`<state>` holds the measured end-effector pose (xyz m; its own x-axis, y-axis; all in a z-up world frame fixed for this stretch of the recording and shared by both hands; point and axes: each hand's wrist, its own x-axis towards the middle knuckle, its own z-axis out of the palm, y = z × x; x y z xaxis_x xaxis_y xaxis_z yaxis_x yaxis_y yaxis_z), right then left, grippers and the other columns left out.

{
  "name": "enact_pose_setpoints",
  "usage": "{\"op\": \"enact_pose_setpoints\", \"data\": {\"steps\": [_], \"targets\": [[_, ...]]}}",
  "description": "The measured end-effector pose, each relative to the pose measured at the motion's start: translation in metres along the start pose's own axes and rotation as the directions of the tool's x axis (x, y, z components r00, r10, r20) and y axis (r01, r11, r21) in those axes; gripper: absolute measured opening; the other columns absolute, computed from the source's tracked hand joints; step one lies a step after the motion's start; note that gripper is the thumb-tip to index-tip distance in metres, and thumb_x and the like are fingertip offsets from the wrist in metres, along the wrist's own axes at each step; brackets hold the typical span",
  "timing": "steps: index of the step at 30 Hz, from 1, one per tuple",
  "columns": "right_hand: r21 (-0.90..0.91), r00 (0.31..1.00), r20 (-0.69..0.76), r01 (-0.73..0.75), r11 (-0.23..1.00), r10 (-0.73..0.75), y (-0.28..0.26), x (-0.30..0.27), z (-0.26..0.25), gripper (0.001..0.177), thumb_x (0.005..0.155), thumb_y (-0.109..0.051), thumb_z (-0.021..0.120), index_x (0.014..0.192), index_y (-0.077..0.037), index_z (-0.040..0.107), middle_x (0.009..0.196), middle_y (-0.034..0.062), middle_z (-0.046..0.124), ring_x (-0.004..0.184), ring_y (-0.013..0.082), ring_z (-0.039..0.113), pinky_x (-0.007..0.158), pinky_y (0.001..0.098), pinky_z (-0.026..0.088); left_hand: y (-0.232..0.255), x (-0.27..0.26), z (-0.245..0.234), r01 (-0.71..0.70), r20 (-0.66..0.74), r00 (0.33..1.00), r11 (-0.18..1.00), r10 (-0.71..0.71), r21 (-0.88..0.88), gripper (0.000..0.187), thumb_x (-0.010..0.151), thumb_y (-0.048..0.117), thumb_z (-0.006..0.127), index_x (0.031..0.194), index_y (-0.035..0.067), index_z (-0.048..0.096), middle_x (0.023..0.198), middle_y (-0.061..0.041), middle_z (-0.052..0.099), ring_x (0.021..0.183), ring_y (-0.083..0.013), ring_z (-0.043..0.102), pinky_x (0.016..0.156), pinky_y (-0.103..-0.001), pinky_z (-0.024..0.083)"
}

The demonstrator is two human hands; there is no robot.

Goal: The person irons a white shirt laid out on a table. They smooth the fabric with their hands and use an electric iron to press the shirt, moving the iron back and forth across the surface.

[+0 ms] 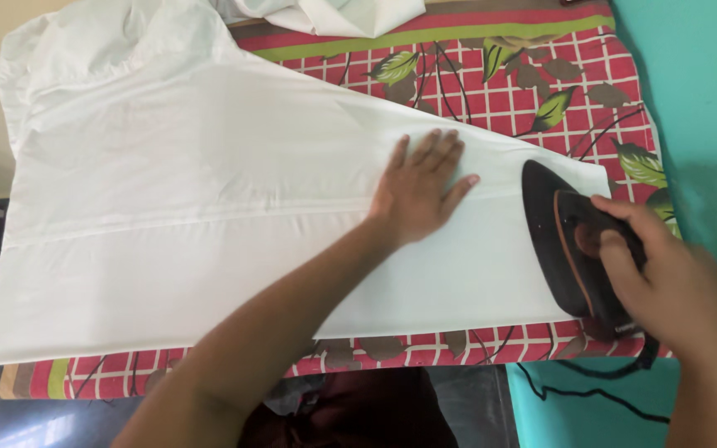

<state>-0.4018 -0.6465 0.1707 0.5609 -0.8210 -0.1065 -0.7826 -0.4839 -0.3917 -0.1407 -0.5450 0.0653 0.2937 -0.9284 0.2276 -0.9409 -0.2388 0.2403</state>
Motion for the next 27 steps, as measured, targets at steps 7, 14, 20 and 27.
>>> {"op": "enact_pose_setpoints", "data": {"steps": [7,14,20,27], "targets": [[-0.104,0.998,-0.058,-0.036,0.994,0.030,-0.008,0.008,0.007,0.045,0.103,-0.034,0.055,0.147,-0.027,0.059,0.085,0.0242,0.073,0.084,0.0462,0.070,0.075,0.0510,0.054,-0.017,-0.001,-0.005,0.022,-0.030,0.999,0.999,-0.023,-0.045,0.064,0.106,0.053,0.032,0.152,0.010,0.045,0.162,-0.006,0.039,0.152,-0.0256,0.029,0.125,-0.051,0.017],[0.036,0.996,0.049,0.076,0.996,-0.078,-0.002,0.027,0.004,0.043,0.103,-0.027,0.057,0.145,-0.025,0.062,0.090,0.0134,0.079,0.072,0.0286,0.075,0.065,0.0392,0.056,-0.017,-0.003,-0.005,0.011,-0.075,0.997,0.999,-0.015,-0.051,0.063,0.106,0.052,0.033,0.149,0.010,0.050,0.160,-0.006,0.043,0.151,-0.0257,0.033,0.125,-0.052,0.019],[0.261,0.970,0.145,0.154,0.953,-0.197,-0.023,0.031,-0.001,0.040,0.097,-0.029,0.057,0.136,-0.023,0.063,0.090,0.0077,0.081,0.072,0.0214,0.076,0.063,0.0339,0.056,-0.015,-0.037,-0.016,-0.057,-0.113,0.992,0.998,0.055,-0.014,0.049,0.110,0.044,0.045,0.145,0.010,0.054,0.160,-0.009,0.047,0.155,-0.0253,0.036,0.132,-0.051,0.022],[0.012,0.956,0.198,0.220,0.976,-0.218,-0.022,0.048,0.006,0.042,0.100,-0.029,0.070,0.140,-0.016,0.061,0.086,0.0103,0.082,0.067,0.0180,0.078,0.060,0.0337,0.057,-0.138,-0.143,-0.058,0.240,-0.100,0.969,0.959,-0.227,0.149,0.068,0.101,0.042,0.054,0.154,0.003,0.038,0.160,-0.019,0.041,0.148,-0.0340,0.034,0.119,-0.059,0.020]]}}
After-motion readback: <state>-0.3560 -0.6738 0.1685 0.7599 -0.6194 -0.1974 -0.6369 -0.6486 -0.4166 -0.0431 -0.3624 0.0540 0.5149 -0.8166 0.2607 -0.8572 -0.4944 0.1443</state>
